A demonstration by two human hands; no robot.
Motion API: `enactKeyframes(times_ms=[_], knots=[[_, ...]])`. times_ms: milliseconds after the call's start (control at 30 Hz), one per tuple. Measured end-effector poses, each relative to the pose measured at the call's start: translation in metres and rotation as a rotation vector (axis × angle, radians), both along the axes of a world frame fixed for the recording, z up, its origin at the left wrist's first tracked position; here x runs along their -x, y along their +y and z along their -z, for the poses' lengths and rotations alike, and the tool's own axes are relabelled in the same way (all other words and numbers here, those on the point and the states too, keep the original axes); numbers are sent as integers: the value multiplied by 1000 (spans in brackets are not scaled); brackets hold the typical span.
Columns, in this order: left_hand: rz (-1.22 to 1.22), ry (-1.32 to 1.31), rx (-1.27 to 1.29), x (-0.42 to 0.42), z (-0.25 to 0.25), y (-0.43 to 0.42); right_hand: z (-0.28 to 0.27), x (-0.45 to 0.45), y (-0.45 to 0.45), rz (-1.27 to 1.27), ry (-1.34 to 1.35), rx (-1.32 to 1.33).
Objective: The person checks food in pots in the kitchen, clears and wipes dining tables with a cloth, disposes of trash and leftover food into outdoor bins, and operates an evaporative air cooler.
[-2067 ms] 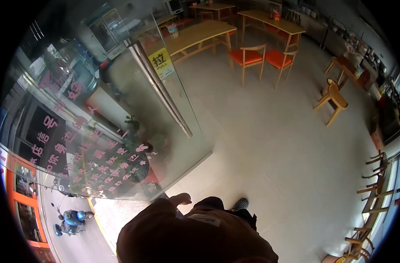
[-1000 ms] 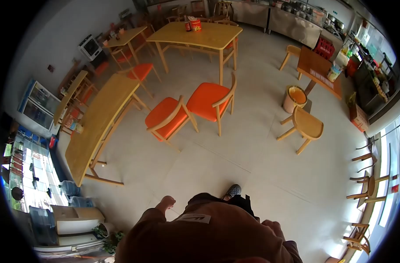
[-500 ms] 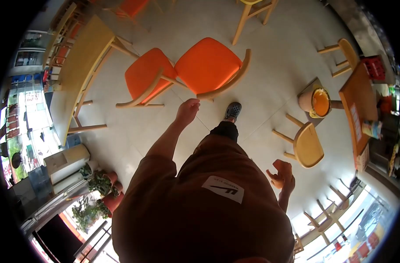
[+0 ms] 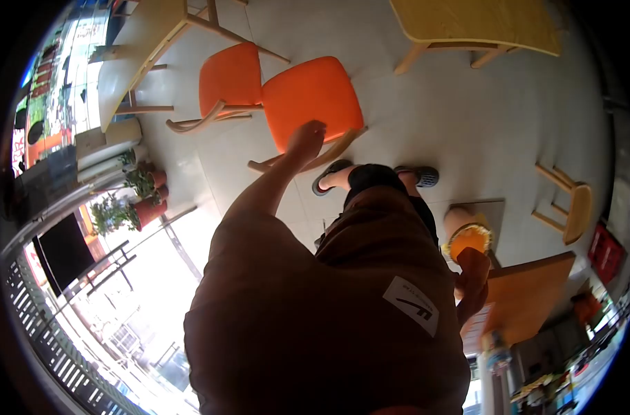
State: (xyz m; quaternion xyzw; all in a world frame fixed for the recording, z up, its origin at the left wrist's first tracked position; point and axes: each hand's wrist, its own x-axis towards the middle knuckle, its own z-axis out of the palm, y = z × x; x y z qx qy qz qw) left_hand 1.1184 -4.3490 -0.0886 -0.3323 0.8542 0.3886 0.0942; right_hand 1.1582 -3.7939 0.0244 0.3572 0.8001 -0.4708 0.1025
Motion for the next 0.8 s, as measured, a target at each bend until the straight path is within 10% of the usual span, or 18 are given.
enactKeyframes(times_ms=[267, 500, 567, 800], knots=[[-303, -195, -6, 74, 13, 157, -28, 289, 143, -505, 105, -318], [-376, 43, 55, 336, 4, 246, 34, 469, 282, -471, 154, -538], [-372, 261, -19, 430, -42, 278, 57, 504, 335, -87, 51, -141], [92, 489, -136, 705, -111, 362, 31, 654, 357, -70, -129, 100]])
